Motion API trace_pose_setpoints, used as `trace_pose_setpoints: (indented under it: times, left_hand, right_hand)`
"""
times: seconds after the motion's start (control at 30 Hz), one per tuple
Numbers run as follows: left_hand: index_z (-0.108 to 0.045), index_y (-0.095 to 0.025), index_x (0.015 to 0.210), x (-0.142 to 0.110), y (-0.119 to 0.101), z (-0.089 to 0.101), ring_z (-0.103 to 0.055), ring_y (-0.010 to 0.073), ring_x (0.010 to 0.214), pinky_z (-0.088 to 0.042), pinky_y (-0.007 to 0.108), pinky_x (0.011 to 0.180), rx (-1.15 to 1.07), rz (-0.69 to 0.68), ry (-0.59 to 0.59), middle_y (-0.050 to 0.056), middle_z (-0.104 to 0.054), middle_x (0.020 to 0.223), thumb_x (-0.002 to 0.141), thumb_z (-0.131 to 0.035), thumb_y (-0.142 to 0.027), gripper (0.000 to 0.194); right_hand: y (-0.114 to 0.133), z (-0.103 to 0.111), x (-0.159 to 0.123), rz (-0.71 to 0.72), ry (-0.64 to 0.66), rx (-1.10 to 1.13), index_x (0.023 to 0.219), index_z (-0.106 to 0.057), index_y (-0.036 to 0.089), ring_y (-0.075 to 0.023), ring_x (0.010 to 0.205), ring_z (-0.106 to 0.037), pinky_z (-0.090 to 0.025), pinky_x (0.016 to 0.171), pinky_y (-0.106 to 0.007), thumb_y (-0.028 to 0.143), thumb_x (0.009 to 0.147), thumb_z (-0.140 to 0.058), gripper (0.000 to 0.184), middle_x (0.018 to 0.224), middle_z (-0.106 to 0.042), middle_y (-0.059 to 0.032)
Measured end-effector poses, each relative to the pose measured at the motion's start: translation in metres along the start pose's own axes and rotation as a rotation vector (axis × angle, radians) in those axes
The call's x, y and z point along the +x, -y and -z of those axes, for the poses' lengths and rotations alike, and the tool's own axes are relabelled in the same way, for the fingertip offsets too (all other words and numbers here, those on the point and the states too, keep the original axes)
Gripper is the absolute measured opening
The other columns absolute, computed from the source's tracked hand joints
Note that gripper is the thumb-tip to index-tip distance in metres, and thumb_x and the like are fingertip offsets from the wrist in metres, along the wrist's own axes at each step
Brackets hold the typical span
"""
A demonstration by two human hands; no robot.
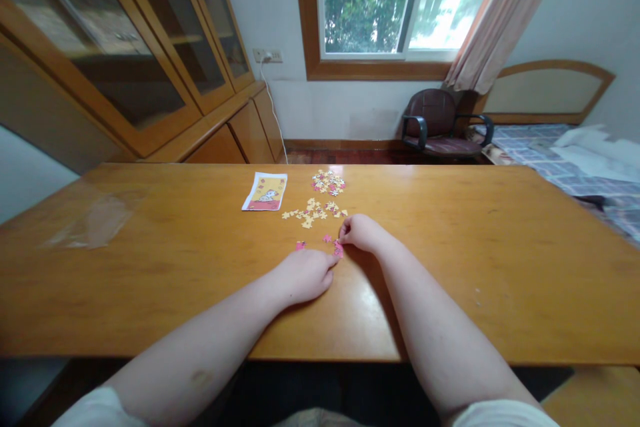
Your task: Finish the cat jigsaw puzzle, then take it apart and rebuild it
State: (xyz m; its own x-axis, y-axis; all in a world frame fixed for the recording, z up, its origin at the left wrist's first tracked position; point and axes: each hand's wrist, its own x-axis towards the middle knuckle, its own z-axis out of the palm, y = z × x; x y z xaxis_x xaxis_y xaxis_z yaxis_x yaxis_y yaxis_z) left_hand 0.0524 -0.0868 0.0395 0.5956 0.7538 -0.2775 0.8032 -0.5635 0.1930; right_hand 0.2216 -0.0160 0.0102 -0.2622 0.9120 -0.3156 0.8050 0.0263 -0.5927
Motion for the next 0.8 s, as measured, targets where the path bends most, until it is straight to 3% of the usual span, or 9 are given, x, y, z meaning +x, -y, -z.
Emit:
trace_pose_setpoints:
  times: [0.17,0.3,0.47,0.6,0.8]
  left_hand:
    - [-0.066,-0.022,0.099,0.004,0.008,-0.003,-0.066,0.0262,0.085,-0.052,0.038,0.073,-0.049,-0.033,-0.073,0.009,-0.07,0.094,0.086,-0.039,-0.03,0.03]
    - [-0.065,-0.029,0.105,0.01,0.021,-0.003,-0.064,0.0217,0.089,-0.05,0.033,0.078,-0.162,-0.049,-0.145,0.003,-0.07,0.1,0.089,-0.039,-0.032,0.031]
    - [-0.066,-0.023,0.106,0.02,0.039,-0.002,-0.061,0.0189,0.095,-0.048,0.03,0.084,-0.154,0.079,-0.272,0.006,-0.067,0.105,0.09,-0.039,-0.028,0.031]
    - [-0.068,-0.025,0.106,0.027,0.047,-0.009,-0.058,0.0188,0.1,-0.044,0.031,0.09,-0.067,0.027,-0.369,0.005,-0.065,0.107,0.088,-0.045,-0.022,0.029]
    - [-0.071,-0.03,0.1,0.03,0.05,-0.013,-0.058,0.021,0.098,-0.045,0.034,0.086,0.004,-0.028,-0.332,0.003,-0.068,0.102,0.088,-0.048,-0.024,0.026]
  right_hand:
    - [0.0,0.0,0.0,-0.002,-0.001,-0.015,0.071,-0.07,0.016,-0.0106,0.06,-0.055,-0.038,0.057,-0.02,0.017,0.066,-0.068,0.005,0.067,-0.068,0.0004]
    - [0.0,0.0,0.0,0.01,0.016,-0.012,0.071,-0.071,0.016,-0.0106,0.06,-0.055,-0.039,0.057,-0.02,0.018,0.068,-0.066,0.006,0.068,-0.068,-0.0003]
    - [0.002,0.0,0.0,-0.013,0.005,-0.01,0.072,-0.072,0.016,-0.0109,0.061,-0.056,-0.039,0.057,-0.019,0.017,0.068,-0.065,0.007,0.069,-0.07,-0.0008]
    - [0.004,0.0,-0.001,-0.009,0.008,-0.013,0.071,-0.072,0.017,-0.012,0.062,-0.058,-0.039,0.058,-0.02,0.019,0.068,-0.067,0.007,0.066,-0.069,-0.0006]
    - [0.005,0.0,-0.002,0.013,-0.028,-0.031,0.073,-0.073,0.018,-0.0132,0.065,-0.059,-0.04,0.061,-0.021,0.022,0.072,-0.065,0.009,0.071,-0.071,-0.0017]
